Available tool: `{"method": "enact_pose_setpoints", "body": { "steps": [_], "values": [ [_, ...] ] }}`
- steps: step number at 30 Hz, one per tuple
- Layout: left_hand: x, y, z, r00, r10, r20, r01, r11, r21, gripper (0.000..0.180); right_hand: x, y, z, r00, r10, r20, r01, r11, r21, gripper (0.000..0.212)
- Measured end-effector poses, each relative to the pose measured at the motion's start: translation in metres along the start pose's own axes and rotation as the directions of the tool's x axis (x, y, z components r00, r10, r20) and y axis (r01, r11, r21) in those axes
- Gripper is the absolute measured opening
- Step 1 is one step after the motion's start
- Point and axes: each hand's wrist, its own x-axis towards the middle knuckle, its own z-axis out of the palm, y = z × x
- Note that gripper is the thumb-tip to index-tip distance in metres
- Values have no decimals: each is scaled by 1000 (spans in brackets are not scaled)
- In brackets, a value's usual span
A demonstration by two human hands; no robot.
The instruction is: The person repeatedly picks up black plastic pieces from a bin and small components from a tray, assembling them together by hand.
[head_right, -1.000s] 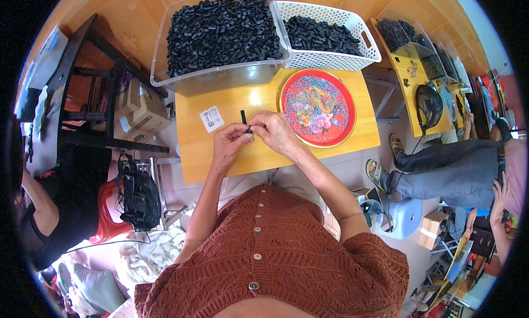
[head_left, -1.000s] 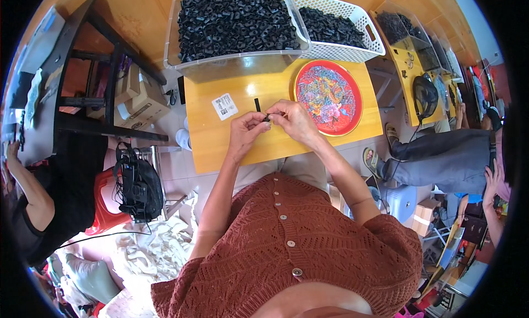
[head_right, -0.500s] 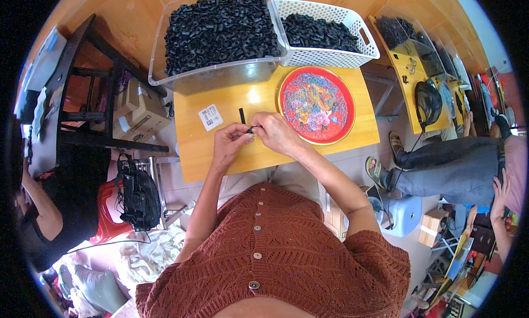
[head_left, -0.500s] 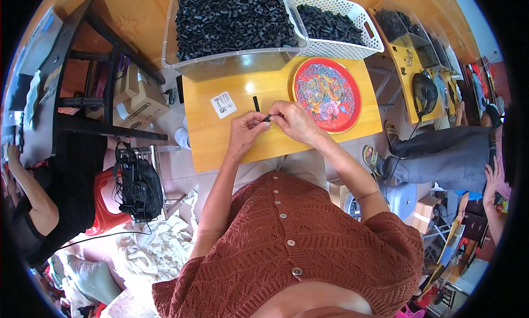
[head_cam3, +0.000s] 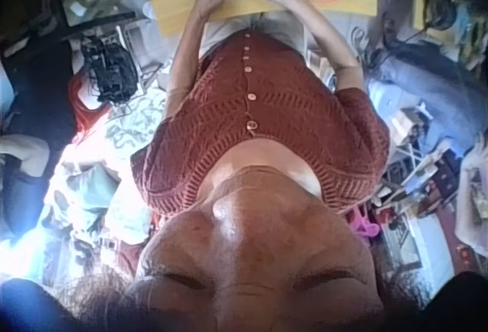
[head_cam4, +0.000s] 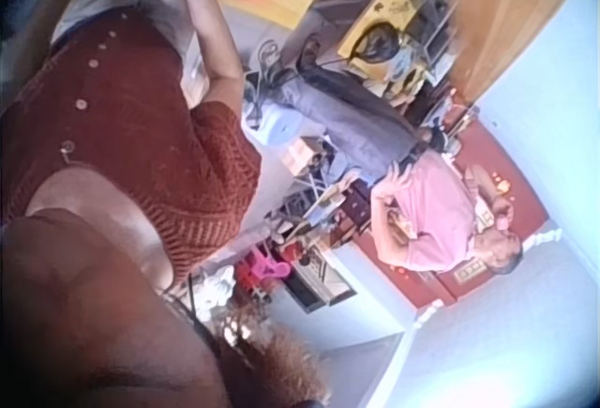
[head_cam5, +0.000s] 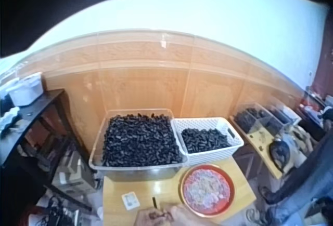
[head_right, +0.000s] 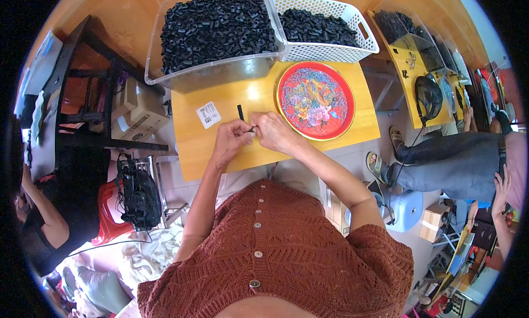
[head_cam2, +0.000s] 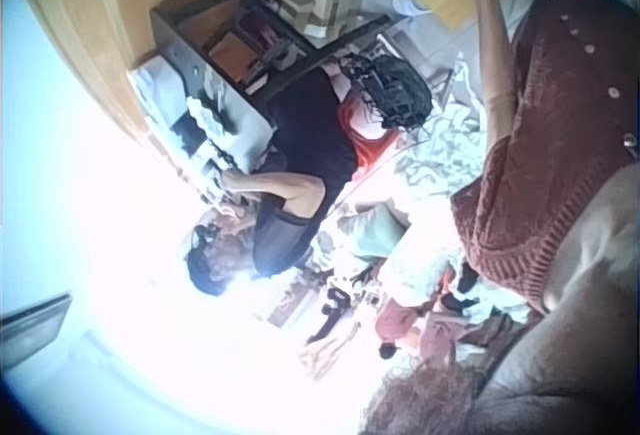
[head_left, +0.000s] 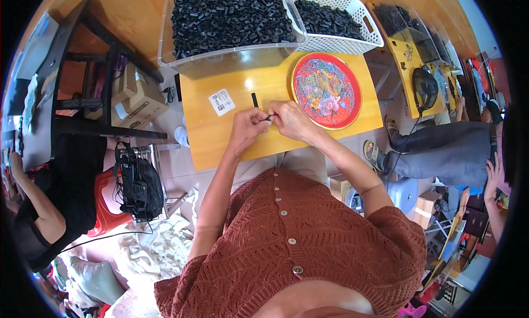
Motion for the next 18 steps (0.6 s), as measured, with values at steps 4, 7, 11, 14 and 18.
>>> {"method": "enact_pose_setpoints", "body": {
  "steps": [4,7,11,14,18],
  "values": [
    [3,1,2,999,-4,-49,1,998,-62,6,2,1,3,998,-22,-51,21,1000,-17,6],
    [2,5,-1,999,-31,-31,28,996,-88,7,5,9,6,991,-83,-105,89,994,57,5],
    [4,6,-8,998,-44,39,48,993,-110,8,5,7,-3,999,16,-35,-10,984,179,4],
    [2,7,-8,999,-31,45,38,987,-157,9,2,7,-5,996,84,13,-85,960,265,5],
    [1,4,-6,999,-23,41,28,991,-128,10,-1,6,-5,995,94,19,-96,962,255,4]
  ]
}}
